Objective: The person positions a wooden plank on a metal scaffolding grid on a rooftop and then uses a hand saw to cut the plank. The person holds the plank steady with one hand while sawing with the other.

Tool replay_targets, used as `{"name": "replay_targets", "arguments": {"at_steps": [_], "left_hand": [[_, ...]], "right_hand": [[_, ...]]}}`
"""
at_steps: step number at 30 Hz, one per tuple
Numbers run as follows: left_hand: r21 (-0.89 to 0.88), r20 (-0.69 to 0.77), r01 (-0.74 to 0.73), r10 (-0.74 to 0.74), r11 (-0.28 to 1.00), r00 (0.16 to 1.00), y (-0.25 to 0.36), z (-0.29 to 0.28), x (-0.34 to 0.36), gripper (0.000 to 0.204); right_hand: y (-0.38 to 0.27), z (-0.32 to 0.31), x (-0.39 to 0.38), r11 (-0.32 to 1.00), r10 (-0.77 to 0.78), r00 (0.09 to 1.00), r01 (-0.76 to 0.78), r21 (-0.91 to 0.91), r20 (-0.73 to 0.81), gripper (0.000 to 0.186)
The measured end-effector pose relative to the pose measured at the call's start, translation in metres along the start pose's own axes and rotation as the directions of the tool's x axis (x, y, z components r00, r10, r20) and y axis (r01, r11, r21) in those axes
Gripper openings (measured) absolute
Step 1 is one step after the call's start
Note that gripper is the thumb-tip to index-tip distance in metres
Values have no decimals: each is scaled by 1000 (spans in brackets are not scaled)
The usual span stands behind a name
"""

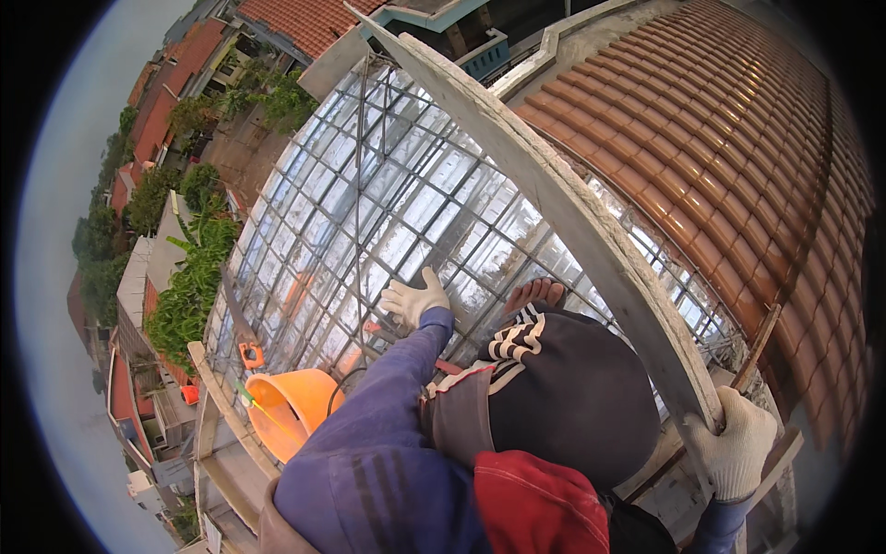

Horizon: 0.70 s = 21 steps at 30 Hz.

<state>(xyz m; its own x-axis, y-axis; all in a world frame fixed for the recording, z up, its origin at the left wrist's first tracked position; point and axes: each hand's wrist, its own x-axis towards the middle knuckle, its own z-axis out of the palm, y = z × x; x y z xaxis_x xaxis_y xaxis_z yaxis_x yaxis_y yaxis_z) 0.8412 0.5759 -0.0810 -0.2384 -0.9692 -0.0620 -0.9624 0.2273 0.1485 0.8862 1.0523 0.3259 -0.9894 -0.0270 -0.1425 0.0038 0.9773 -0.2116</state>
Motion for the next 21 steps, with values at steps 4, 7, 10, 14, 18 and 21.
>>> {"name": "replay_targets", "arguments": {"at_steps": [4,7,10,14,18,21], "left_hand": [[-24,26,2,-1,1000,1000,1,-6,-3,100],[-50,23,-1,2,999,1000,0,1,1,100],[-47,43,3,-1,999,999,-3,0,1,102],[-22,-1,-12,12,1000,1000,-9,13,7,102],[-77,39,-8,11,997,999,-7,8,4,103],[-98,79,-7,15,995,997,-6,4,5,104]], "right_hand": [[-4,7,8,989,-6,1000,4,-150,-12,37],[-4,7,10,974,8,1000,-11,-227,-14,42],[-4,12,11,959,-10,1000,10,-284,0,45],[-11,10,19,929,22,999,-37,-369,-46,45],[-19,-3,39,948,65,995,-38,-314,74,43],[-12,-4,52,981,82,983,-51,-186,167,41]]}}
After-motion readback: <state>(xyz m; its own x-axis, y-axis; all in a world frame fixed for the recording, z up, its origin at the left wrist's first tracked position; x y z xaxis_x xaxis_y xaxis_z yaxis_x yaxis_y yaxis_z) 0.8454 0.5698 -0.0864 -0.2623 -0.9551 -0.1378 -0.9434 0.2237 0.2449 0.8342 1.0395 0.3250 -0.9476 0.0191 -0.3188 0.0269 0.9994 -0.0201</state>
